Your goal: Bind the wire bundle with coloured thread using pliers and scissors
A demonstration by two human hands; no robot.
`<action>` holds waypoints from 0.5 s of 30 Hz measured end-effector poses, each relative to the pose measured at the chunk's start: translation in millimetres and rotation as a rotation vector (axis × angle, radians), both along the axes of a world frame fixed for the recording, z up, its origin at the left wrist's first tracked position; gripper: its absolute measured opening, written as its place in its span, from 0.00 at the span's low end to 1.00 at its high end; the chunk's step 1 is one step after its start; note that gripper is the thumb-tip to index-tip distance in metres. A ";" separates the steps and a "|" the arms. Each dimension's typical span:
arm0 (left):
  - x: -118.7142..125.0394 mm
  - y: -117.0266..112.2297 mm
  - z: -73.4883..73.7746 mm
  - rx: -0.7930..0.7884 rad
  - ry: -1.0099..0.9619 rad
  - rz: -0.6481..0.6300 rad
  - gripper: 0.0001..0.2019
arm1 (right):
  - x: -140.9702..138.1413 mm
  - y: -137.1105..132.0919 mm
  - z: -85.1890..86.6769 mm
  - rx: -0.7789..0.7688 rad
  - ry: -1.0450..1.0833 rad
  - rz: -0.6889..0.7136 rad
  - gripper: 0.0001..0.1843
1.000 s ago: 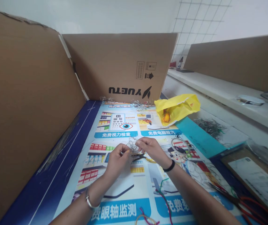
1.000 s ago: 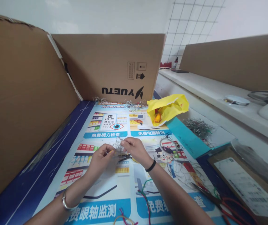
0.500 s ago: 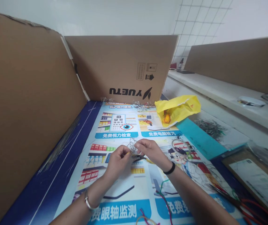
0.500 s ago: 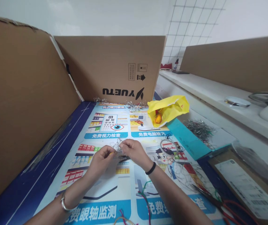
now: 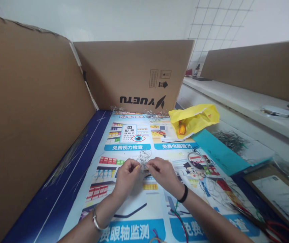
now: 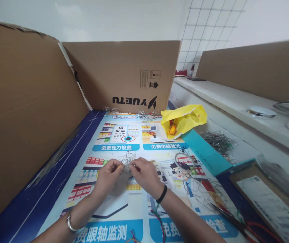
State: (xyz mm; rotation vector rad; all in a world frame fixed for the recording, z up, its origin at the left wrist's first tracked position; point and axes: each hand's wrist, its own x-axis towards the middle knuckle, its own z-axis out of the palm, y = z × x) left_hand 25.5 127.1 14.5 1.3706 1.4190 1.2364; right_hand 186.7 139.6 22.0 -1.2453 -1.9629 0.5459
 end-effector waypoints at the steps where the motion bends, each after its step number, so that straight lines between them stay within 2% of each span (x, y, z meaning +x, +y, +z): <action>1: -0.1 -0.2 -0.7 -0.003 -0.014 -0.003 0.03 | -2.5 -3.4 -0.8 -0.001 -0.052 0.018 0.08; 7: -0.9 -1.0 -4.5 -0.016 -0.083 -0.037 0.05 | -13.2 -16.2 -3.7 -0.097 -0.171 0.023 0.10; 15: -4.2 0.9 -13.3 -0.029 -0.110 -0.092 0.07 | -14.8 -14.7 -5.4 -0.175 -0.159 0.014 0.09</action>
